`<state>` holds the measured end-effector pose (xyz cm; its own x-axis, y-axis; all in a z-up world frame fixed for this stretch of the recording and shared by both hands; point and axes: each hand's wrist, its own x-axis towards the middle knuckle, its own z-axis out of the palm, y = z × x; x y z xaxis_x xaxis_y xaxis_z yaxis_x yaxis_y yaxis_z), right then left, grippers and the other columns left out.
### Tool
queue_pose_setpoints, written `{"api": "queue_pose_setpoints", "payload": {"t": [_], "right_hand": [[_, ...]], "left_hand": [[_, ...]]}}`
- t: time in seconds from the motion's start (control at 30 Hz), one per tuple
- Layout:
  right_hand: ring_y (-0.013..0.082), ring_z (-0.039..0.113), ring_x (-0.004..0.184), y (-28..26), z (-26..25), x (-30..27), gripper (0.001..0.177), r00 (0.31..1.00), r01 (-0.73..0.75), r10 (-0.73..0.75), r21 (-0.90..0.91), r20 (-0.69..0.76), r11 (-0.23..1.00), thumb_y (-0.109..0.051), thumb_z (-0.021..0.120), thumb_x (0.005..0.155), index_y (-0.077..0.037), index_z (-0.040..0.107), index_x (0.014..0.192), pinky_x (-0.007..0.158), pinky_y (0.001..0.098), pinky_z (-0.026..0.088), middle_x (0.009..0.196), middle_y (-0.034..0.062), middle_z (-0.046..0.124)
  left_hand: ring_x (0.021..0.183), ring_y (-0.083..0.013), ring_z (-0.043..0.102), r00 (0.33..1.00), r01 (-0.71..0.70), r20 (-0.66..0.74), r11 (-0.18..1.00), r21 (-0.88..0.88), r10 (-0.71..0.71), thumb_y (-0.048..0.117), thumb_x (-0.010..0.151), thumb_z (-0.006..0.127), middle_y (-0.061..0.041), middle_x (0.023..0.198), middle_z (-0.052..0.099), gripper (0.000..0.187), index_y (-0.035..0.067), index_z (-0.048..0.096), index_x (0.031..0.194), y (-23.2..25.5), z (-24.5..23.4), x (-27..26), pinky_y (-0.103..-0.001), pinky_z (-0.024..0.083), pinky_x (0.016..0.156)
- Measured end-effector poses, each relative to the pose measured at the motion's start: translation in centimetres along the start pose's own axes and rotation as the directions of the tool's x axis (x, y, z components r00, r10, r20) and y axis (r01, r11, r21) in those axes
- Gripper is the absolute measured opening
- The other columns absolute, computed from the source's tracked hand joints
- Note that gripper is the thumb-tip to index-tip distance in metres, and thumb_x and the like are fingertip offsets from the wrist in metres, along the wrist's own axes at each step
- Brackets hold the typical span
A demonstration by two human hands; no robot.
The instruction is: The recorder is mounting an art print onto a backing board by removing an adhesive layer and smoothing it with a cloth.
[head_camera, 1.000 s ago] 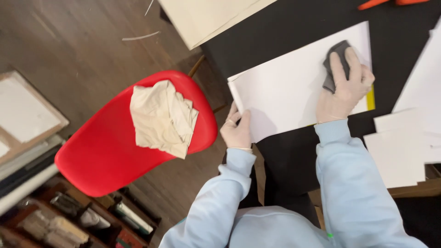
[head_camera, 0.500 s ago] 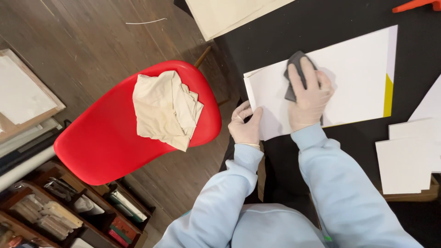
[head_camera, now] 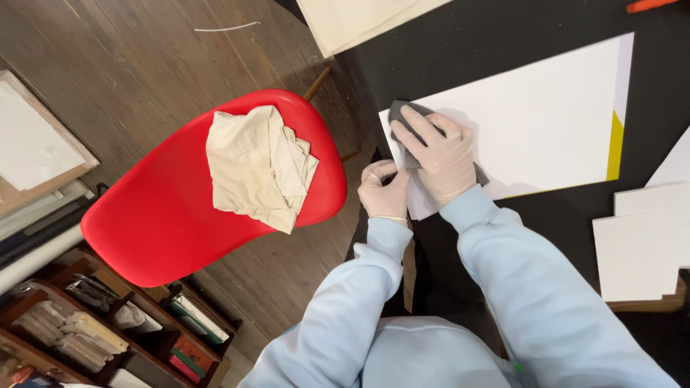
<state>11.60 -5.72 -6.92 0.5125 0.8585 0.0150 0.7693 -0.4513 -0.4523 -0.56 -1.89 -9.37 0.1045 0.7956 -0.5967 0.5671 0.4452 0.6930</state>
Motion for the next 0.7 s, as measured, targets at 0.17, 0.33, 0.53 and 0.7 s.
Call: {"api": "queue_pose_setpoints", "payload": {"t": [0.17,0.33,0.53,0.7], "right_hand": [[0.0193,0.052,0.12,0.2,-0.3,-0.2,0.047,0.992,0.103,-0.106,0.044,0.065,0.994,-0.012,0.068,0.086,-0.022,0.071,0.132,0.1,0.037,0.039,0.147,-0.0075,0.06],[0.0196,0.055,0.121,0.7,1.3,-2.6,0.043,0.976,0.187,-0.192,0.049,0.105,0.981,-0.016,0.065,0.088,-0.023,0.07,0.13,0.101,0.0371,0.041,0.143,-0.0067,0.063],[0.0251,0.06,0.113,1.2,4.8,-7.8,0.037,0.895,0.106,-0.076,-0.043,0.439,0.993,-0.033,0.063,0.086,-0.017,0.072,0.118,0.095,0.0428,0.045,0.119,0.0044,0.069],[0.0256,0.06,0.113,-0.4,1.9,-10.6,0.029,0.885,0.22,-0.289,0.219,0.366,0.951,-0.022,0.062,0.084,-0.019,0.074,0.111,0.094,0.0444,0.047,0.112,-0.0005,0.07]], "left_hand": [[0.099,-0.0203,0.067,1.0,-0.022,-0.007,0.999,-0.038,0.022,0.004,0.076,0.083,-0.009,0.105,0.069,0.019,0.001,0.071,0.091,-2.1,-1.2,0.9,-0.034,0.055,0.092],[0.109,-0.0243,0.066,0.969,-0.248,-0.005,0.969,0.011,0.248,-0.007,0.083,0.068,-0.011,0.116,0.066,0.03,0.005,0.065,0.111,6.2,-2.7,1.1,-0.035,0.055,0.099],[0.123,-0.0318,0.057,0.38,-0.917,0.826,0.289,0.275,0.418,0.007,0.074,0.073,-0.009,0.132,0.06,0.046,0.007,0.069,0.12,9.9,2.2,3.3,-0.042,0.048,0.103],[0.127,-0.0273,0.057,0.289,-0.954,0.844,0.063,0.293,0.452,0.003,0.084,0.068,-0.008,0.138,0.059,0.039,0.006,0.067,0.123,8.2,2.4,3.9,-0.034,0.05,0.105]]}}
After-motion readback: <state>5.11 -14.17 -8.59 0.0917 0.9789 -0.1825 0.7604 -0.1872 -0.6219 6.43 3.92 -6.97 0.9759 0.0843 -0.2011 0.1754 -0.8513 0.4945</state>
